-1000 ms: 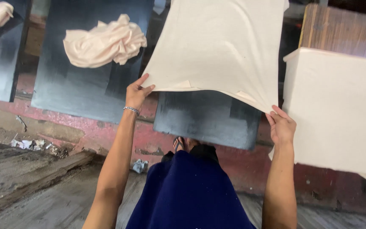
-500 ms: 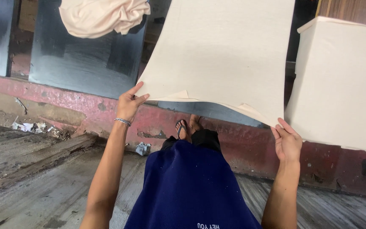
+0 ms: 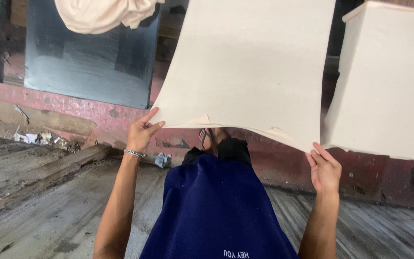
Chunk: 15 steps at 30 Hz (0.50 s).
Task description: Placing and smoothing fabric garments onto screen printing boards in a production line.
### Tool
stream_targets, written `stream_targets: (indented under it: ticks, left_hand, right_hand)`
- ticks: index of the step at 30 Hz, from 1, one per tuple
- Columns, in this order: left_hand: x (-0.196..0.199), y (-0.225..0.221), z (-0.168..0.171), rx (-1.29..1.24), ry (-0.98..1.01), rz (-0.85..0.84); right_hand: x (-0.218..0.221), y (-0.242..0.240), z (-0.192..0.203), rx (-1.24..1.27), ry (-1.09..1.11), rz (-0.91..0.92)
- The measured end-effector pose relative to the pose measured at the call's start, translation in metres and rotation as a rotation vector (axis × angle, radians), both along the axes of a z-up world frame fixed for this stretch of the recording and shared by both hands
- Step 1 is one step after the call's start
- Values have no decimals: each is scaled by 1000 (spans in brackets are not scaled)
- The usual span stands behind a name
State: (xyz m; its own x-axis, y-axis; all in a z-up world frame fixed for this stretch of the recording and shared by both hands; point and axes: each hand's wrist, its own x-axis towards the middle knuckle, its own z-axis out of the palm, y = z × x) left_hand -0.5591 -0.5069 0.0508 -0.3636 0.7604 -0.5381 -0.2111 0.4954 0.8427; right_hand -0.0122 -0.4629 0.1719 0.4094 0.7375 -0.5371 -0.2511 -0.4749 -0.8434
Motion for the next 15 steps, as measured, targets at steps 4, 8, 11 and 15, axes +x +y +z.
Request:
stream_targets:
  ticks: [4, 8, 11, 15]
  left_hand:
    - [4, 3, -15, -15, 58, -57]
    - [44, 55, 42, 36, 227, -174]
    - [68, 111, 80, -162, 316, -258]
    - [91, 224, 89, -243, 153, -160]
  right_hand:
    - [1, 4, -29, -29, 8, 32]
    - [-13, 36, -33, -130, -19, 136]
    - [-63, 101, 26, -292, -141, 234]
    - [-65, 198, -10, -247, 185, 174]
